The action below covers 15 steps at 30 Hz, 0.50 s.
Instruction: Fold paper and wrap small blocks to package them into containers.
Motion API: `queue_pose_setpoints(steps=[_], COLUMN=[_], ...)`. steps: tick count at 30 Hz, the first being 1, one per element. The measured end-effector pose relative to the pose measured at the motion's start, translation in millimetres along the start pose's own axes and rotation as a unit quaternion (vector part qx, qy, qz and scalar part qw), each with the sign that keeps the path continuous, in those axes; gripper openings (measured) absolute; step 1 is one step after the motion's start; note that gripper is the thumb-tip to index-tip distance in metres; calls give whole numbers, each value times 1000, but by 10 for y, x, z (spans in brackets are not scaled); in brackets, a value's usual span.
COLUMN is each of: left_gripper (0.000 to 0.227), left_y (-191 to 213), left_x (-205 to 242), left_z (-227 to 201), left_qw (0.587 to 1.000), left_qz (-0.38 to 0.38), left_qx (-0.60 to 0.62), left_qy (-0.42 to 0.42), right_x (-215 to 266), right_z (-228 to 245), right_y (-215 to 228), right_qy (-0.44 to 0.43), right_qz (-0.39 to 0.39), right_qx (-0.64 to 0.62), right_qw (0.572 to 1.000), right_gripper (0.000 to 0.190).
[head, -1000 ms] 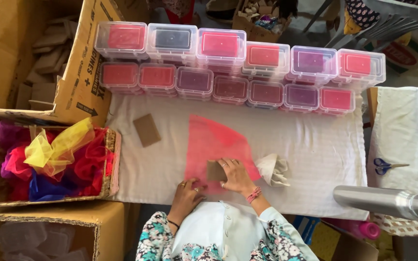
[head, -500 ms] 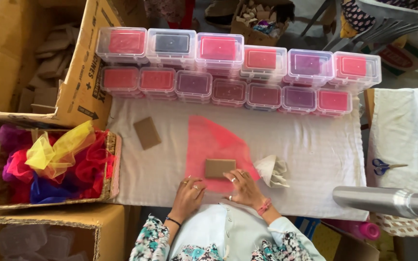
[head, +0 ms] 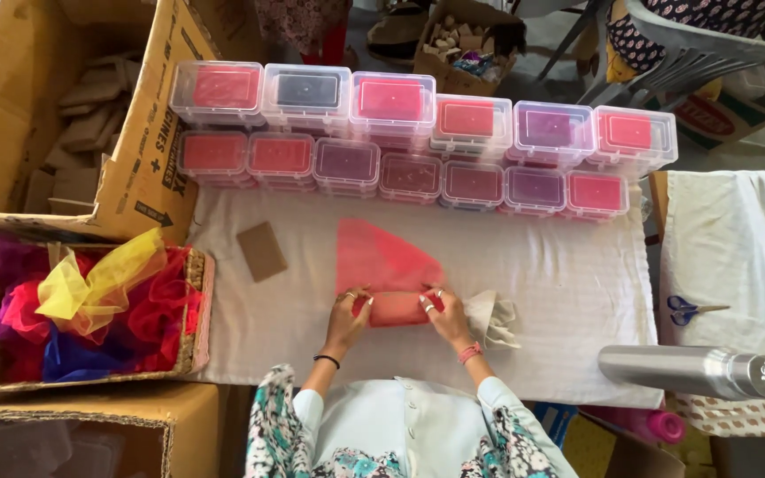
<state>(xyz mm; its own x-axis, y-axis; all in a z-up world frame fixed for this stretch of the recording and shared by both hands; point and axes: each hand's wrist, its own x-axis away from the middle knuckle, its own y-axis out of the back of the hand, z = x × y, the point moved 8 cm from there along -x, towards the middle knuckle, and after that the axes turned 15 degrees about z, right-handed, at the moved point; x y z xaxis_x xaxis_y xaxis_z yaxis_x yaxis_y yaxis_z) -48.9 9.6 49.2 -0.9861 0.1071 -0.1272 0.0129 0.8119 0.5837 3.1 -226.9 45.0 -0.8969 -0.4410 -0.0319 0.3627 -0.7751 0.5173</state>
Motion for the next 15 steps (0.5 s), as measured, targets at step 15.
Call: queue_pose_setpoints(steps=[15], left_gripper=[14], left_y=[189], left_x=[706], left_z=[-234], left_qw=[996], left_qz=[63], left_qx=[-61], left_qy=[13], right_x=[157], right_z=[446], right_y=[111], right_qy=[-24], right_qz=[88], right_qx=[74], right_qw=[993], right_gripper=[17])
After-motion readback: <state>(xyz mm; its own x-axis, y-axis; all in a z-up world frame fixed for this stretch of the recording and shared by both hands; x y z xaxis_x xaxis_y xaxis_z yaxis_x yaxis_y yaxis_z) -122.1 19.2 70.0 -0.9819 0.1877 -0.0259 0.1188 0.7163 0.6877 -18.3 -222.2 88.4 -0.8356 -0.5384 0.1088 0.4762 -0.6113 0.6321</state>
